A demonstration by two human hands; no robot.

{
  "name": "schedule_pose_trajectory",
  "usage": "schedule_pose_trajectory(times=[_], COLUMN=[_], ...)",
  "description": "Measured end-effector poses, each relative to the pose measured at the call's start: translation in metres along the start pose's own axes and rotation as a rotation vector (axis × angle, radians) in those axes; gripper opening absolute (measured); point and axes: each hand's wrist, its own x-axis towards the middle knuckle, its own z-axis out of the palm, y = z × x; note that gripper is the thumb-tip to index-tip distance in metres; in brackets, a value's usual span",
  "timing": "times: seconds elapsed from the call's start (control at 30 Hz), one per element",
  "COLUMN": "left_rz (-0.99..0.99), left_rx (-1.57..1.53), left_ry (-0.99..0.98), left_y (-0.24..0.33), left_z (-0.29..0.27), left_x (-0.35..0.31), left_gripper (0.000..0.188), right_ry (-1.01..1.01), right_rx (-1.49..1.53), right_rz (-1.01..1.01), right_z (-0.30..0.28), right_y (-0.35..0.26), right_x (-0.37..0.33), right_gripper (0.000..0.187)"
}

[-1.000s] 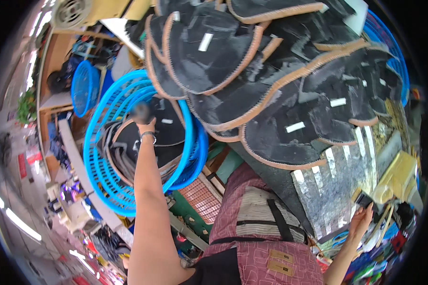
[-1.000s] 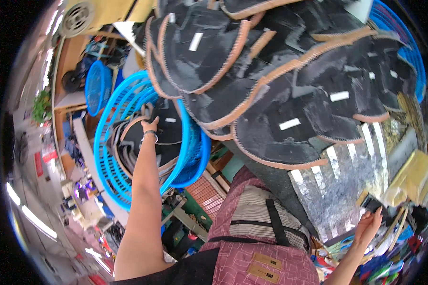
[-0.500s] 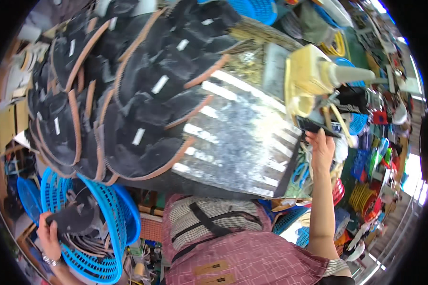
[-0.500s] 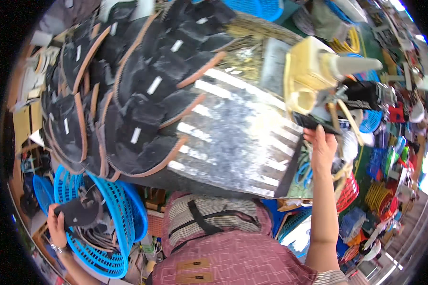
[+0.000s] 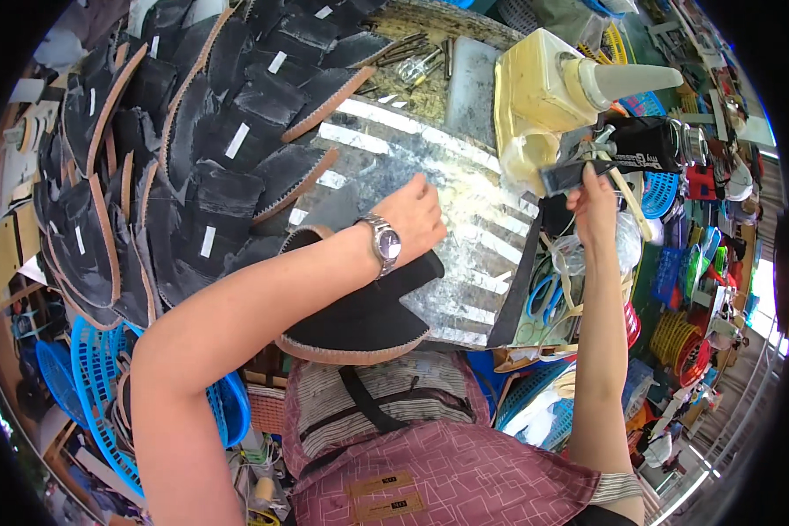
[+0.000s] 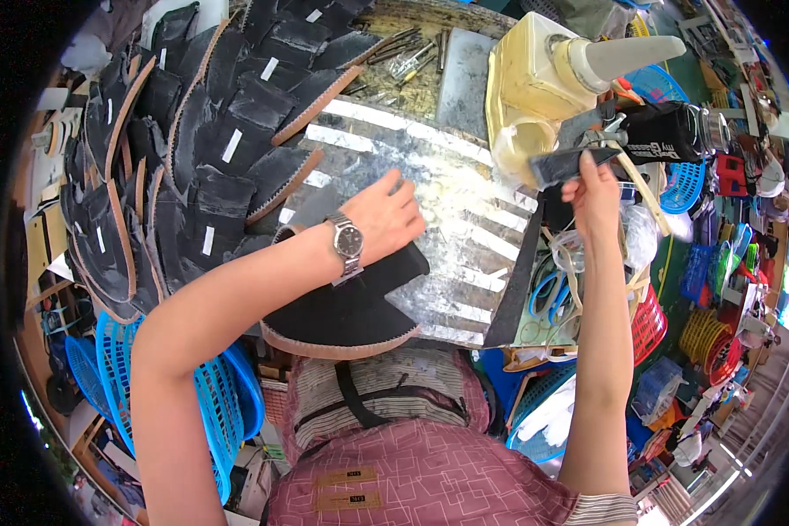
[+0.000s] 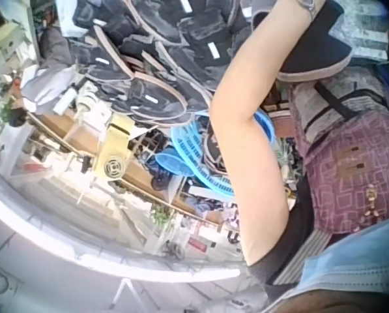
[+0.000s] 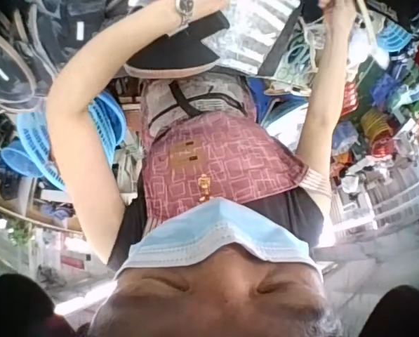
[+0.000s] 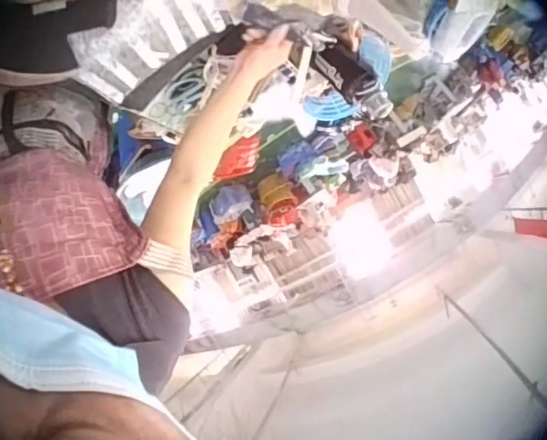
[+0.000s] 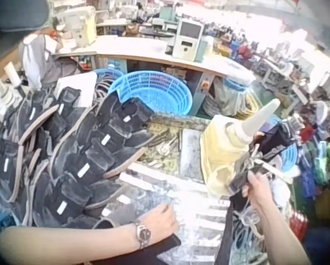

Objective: The person cleans the edges of black shoe parts using a brush and a scraping tool. They repeatedly pick up parts from a blue basket, scrub them on a workbench, and place them back. The person also moves a basket of white gloves and uses a hammer-like tool to scrape the surface of a shoe part.

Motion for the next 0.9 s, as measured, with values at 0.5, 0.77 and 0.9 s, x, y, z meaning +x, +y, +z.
schedule_pose_trajectory(times=[0.5,0.77,0.9], left_rz=[-0.247,-0.196,-0.181], left_rx=[-0.438,-0.445,-0.447], left_ry=[0.02,0.089,0.114], left_y=[0.04,0.038,0.037], left_z=[0.036,0.047,0.051], left_x=[-0.073,-0.078,-0.079], left_gripper=[0.069,0.069,0.068], right_ry=[-0.747,-0.983,-0.828], right_rx=[-0.179,-0.606,-0.564], right_rz=[-0.299,-0.353,-0.389], right_z=[0.121,0.164,0.172], right_y=[0.001,0.014,0.015], right_x=[-0.065,-0.029,-0.021], right_gripper=[0.017,0.018,0.025])
